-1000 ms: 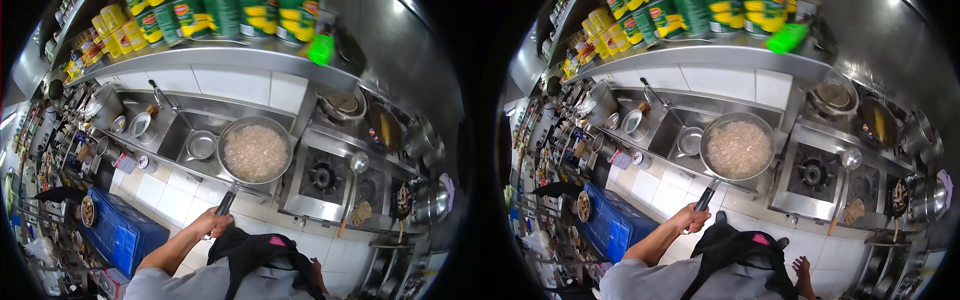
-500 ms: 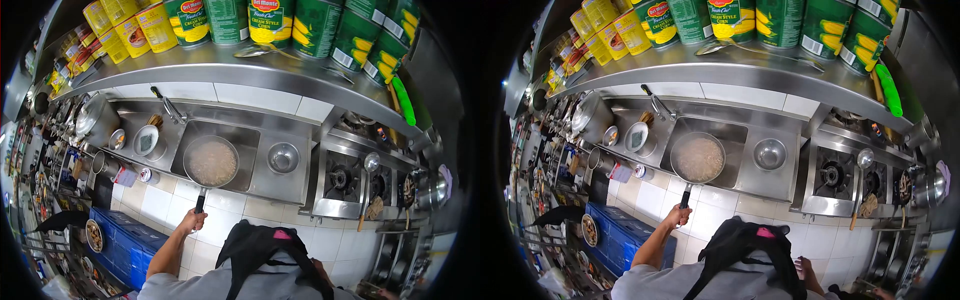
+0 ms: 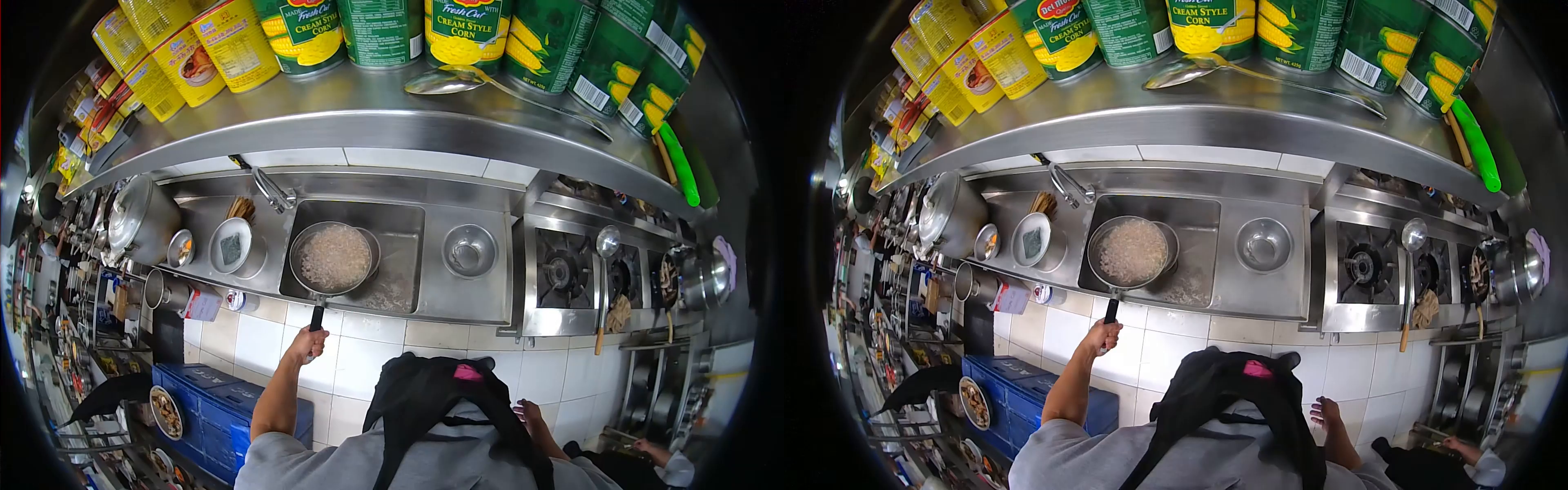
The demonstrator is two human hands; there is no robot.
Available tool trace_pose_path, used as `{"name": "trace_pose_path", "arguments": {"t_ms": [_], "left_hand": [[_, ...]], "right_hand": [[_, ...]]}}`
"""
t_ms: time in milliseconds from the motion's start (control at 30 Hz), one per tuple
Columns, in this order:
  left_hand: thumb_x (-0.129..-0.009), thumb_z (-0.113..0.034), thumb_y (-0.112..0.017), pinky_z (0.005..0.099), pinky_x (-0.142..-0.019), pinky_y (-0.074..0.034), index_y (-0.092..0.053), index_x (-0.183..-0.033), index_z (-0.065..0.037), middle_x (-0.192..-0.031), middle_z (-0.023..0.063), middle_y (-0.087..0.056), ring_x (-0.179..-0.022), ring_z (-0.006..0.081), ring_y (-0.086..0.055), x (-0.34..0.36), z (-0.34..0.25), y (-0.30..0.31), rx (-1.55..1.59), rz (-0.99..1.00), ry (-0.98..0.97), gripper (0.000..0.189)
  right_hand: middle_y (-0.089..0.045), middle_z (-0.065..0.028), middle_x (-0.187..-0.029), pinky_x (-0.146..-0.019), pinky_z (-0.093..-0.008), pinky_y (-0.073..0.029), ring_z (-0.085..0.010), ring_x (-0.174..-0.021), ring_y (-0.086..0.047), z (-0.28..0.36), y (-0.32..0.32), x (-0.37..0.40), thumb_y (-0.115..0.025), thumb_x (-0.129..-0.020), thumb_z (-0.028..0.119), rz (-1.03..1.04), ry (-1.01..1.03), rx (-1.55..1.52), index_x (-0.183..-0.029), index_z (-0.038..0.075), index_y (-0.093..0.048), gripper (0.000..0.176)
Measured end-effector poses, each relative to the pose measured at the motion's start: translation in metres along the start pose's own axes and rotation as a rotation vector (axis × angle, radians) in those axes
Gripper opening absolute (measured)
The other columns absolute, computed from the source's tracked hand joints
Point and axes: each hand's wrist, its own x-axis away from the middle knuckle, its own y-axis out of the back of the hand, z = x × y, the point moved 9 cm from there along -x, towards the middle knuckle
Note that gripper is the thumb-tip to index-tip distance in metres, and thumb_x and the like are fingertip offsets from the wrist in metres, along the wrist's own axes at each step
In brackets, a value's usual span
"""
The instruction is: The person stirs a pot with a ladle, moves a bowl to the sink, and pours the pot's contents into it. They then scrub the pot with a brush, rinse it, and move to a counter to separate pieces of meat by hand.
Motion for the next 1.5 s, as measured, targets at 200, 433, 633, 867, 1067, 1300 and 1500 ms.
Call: {"name": "trace_pose_path", "arguments": {"t_ms": [200,433,633,867,1067,1300,1500], "left_hand": [[-0.084,-0.001,-0.062,0.0242,-0.033,-0.025,-0.046,-0.080,-0.009,-0.055,-0.0034,-0.040,-0.038,0.0064,-0.033,-0.008,-0.010,0.011,-0.034,-0.067,0.037,0.019],[-0.083,0.000,-0.061,0.0244,-0.033,-0.028,-0.047,-0.075,-0.009,-0.054,-0.0024,-0.041,-0.038,0.0069,-0.034,-0.016,-0.019,0.018,-0.077,-0.147,0.080,0.019],[-0.081,0.001,-0.061,0.0274,-0.033,-0.032,-0.048,-0.074,-0.006,-0.054,0.0009,-0.044,-0.039,0.0102,-0.038,-0.013,-0.045,0.010,-0.232,-0.247,0.035,0.016],[-0.078,-0.004,-0.061,0.0299,-0.032,-0.033,-0.049,-0.068,-0.005,-0.054,0.0047,-0.048,-0.038,0.0134,-0.042,-0.022,-0.069,-0.001,-0.467,-0.372,-0.068,0.016],[-0.074,-0.012,-0.060,0.0488,-0.074,-0.057,-0.062,-0.093,0.006,-0.087,0.0285,-0.068,-0.082,0.0412,-0.070,-0.022,-0.089,-0.020,-1.271,-0.697,-0.226,0.026],[-0.078,-0.011,-0.060,0.0497,-0.081,-0.055,-0.057,-0.105,0.001,-0.095,0.0274,-0.068,-0.092,0.0441,-0.067,0.021,-0.095,-0.064,-1.440,-0.872,-0.199,0.030],[-0.079,-0.008,-0.057,0.0517,-0.080,-0.054,-0.054,-0.101,-0.001,-0.092,0.0279,-0.068,-0.087,0.0453,-0.067,0.062,-0.095,-0.083,-1.397,-0.983,-0.183,0.023]], "right_hand": [[-0.061,-0.0113,-0.112,-0.079,-0.0451,-0.050,-0.0274,-0.096,-0.061,-0.013,-0.009,-0.003,-0.045,-0.098,0.038,0.022,-0.009,0.011,-0.125,0.010,-0.052,0.038],[-0.061,-0.0103,-0.110,-0.077,-0.0447,-0.050,-0.0270,-0.093,-0.061,-0.018,-0.021,-0.001,-0.044,-0.100,0.038,-0.001,-0.014,-0.003,-0.125,0.011,-0.053,0.038],[-0.061,-0.0108,-0.116,-0.081,-0.0456,-0.050,-0.0280,-0.098,-0.061,-0.017,-0.035,-0.003,-0.043,-0.101,0.038,0.021,-0.015,-0.002,-0.126,0.011,-0.052,0.038],[-0.060,-0.0118,-0.119,-0.083,-0.0463,-0.050,-0.0288,-0.101,-0.061,-0.012,-0.040,-0.013,-0.043,-0.101,0.038,0.073,0.032,0.061,-0.126,0.010,-0.052,0.038],[-0.062,-0.0100,-0.113,-0.081,-0.0443,-0.051,-0.0266,-0.097,-0.061,0.004,-0.048,-0.042,-0.045,-0.098,0.035,0.101,0.012,-0.005,-0.125,0.011,-0.053,0.037],[-0.062,-0.0084,-0.105,-0.074,-0.0403,-0.050,-0.0223,-0.089,-0.061,0.057,-0.051,-0.044,-0.050,-0.094,0.032,0.135,0.065,-0.036,-0.120,0.011,-0.054,0.034],[-0.062,-0.0086,-0.107,-0.074,-0.0403,-0.050,-0.0234,-0.090,-0.061,0.064,-0.036,-0.063,-0.051,-0.093,0.032,0.104,-0.001,0.020,-0.120,0.011,-0.054,0.034]]}}
